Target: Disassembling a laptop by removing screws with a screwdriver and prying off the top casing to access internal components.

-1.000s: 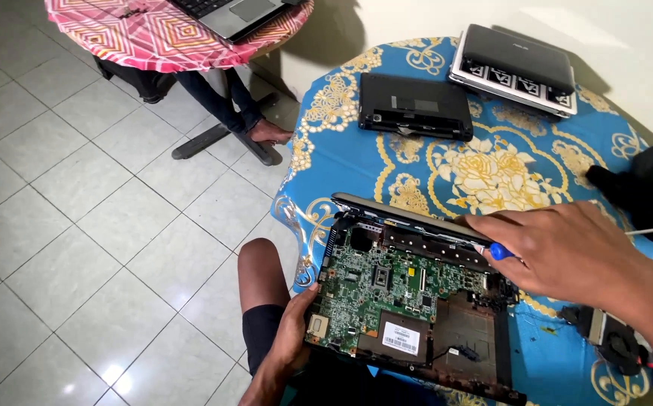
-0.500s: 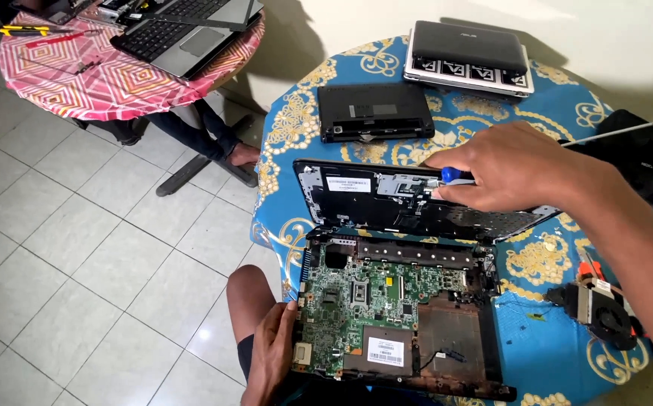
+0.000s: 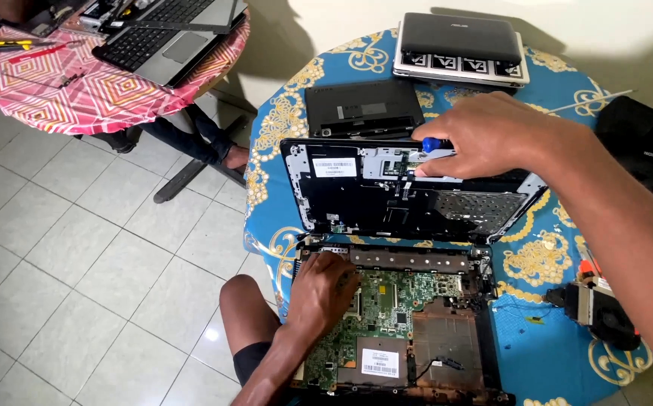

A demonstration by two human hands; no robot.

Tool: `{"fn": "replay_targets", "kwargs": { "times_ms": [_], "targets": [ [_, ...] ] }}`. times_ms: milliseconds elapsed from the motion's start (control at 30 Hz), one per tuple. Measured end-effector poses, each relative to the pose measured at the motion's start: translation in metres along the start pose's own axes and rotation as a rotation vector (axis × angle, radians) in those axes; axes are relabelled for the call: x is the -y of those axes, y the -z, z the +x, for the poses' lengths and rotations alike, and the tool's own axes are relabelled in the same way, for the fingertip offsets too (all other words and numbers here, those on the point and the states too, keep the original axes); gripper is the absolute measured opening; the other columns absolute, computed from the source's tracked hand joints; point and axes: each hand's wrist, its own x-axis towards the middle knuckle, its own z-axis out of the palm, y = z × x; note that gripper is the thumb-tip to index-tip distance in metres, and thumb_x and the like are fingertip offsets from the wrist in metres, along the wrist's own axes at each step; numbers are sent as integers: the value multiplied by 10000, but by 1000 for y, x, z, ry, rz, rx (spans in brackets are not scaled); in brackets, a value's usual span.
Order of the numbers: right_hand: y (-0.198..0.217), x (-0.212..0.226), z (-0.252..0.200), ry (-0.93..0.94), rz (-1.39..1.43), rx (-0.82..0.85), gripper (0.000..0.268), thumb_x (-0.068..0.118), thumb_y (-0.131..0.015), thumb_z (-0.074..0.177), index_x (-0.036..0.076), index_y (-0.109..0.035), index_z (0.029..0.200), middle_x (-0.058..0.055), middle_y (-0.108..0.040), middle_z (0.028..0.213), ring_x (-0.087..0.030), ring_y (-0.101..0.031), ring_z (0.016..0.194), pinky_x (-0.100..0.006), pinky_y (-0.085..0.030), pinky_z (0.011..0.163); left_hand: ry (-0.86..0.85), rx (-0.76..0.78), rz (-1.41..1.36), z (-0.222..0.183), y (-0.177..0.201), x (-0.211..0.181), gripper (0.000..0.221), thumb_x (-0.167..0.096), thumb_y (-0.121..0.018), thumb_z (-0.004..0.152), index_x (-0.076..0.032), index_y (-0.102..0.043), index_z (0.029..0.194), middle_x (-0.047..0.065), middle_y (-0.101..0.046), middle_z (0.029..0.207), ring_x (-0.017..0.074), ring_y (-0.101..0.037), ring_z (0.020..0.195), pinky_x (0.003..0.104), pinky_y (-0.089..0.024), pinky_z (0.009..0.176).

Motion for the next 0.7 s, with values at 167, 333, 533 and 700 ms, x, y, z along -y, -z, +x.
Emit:
{"fn": "replay_targets", "kwargs": {
  "times_ms": [167, 333, 533, 700],
  "targets": [
    [-5, -4, 5, 50, 15, -61, 700, 655, -591, 911, 343, -457, 1523, -23, -716, 1252, -354, -672, 1157, -606, -504, 1051, 3, 40, 109, 9, -30, 19, 113, -133, -681, 943, -93, -720, 845, 69, -703, 933, 235, -680, 820, 393, -578, 759],
    [-11, -10, 10, 101, 80, -69, 600, 625, -594, 914, 324, -462, 1416, -11, -674, 1156, -325, -623, 1057, -568, -490, 979, 7, -4, 202, 5, -48, 35, 50, -232, -719, 846, -209, -749, 813, 15, -617, 845, 246, -656, 789, 380, -490, 682],
    [-10, -11, 12, 152, 154, -98, 487, 589, -599, 918, 300, -469, 1288, 3, -624, 1041, -292, -563, 936, -523, -472, 893, -50, -8, 278, 11, -45, 23, 82, -209, -651, 813, -189, -707, 756, 20, -617, 822, 233, -654, 764, 367, -493, 686],
    [-9, -14, 12, 171, 221, -118, 410, 562, -603, 921, 283, -475, 1192, 13, -587, 954, -267, -519, 846, -489, -459, 828, -94, -21, 317, 12, -50, 28, 87, -214, -633, 797, -160, -671, 740, 27, -593, 821, 240, -628, 748, 370, -467, 663]
  ]
}}
